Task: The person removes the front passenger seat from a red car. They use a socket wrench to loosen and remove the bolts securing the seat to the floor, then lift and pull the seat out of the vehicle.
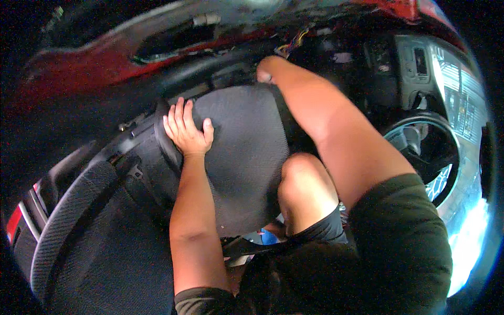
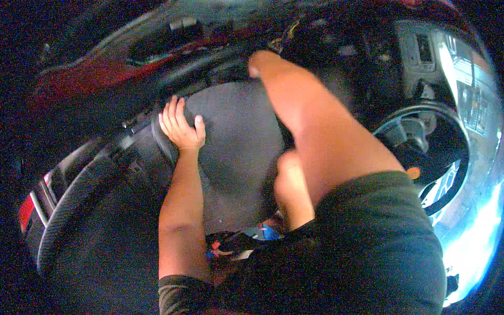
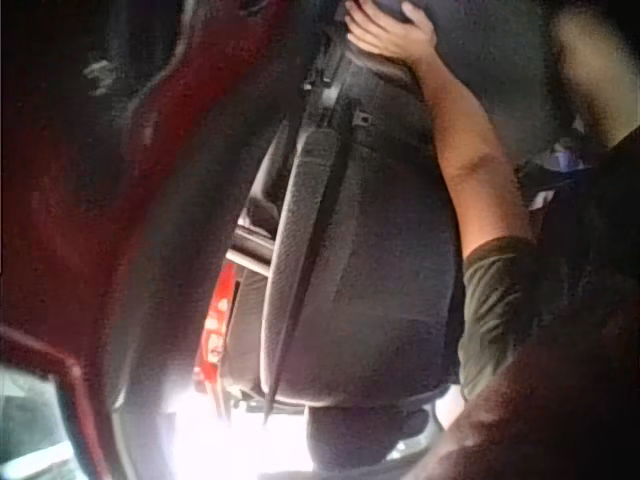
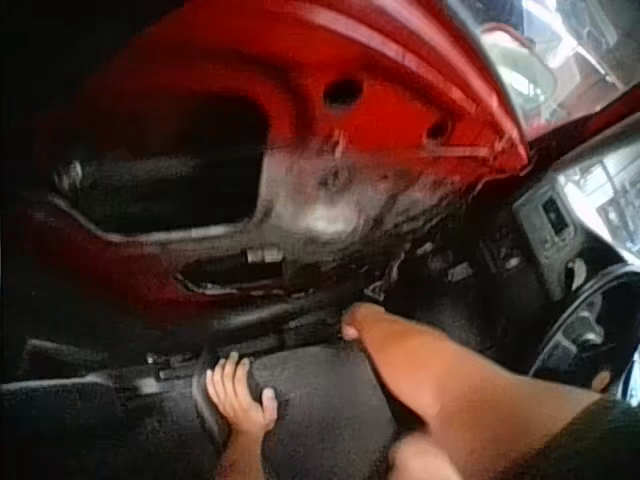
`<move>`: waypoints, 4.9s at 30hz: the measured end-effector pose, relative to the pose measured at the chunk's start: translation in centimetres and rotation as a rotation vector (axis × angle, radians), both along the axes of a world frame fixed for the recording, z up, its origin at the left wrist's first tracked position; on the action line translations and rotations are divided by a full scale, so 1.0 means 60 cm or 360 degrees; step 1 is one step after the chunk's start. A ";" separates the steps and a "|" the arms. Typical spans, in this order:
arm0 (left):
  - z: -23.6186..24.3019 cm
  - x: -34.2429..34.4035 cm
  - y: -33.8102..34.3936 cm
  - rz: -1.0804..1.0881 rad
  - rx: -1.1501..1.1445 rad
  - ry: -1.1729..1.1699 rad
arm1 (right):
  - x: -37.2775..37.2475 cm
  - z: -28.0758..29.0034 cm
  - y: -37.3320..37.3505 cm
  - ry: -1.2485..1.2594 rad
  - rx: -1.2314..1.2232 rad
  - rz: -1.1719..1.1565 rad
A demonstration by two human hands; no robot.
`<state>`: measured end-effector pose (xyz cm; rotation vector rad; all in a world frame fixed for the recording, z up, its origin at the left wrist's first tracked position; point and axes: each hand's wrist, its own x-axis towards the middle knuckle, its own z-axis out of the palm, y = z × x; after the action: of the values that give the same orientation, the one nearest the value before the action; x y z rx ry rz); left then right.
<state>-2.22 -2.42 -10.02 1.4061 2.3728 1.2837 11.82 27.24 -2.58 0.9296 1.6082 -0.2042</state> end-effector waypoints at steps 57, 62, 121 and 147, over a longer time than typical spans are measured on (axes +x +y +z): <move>-0.028 0.033 -0.012 -0.0064 0.0178 0.0461 | 0.151 -0.077 -0.178 0.2910 0.1107 -0.0962; -0.015 0.046 -0.011 -0.0068 0.0134 0.0423 | 0.286 -0.134 -0.250 0.2830 0.1171 -0.1514; -0.002 0.005 0.002 -0.0048 -0.0177 0.0087 | 0.234 -0.242 -0.017 0.1496 0.2738 -0.0960; -0.016 0.034 -0.041 -0.0049 0.0202 -0.0122 | -0.351 0.372 -0.317 0.4362 -0.0516 -0.0275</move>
<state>-0.18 -4.89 -10.99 1.3930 2.2482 1.4757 -9.26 8.20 19.77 -0.1827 3.3478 -2.5957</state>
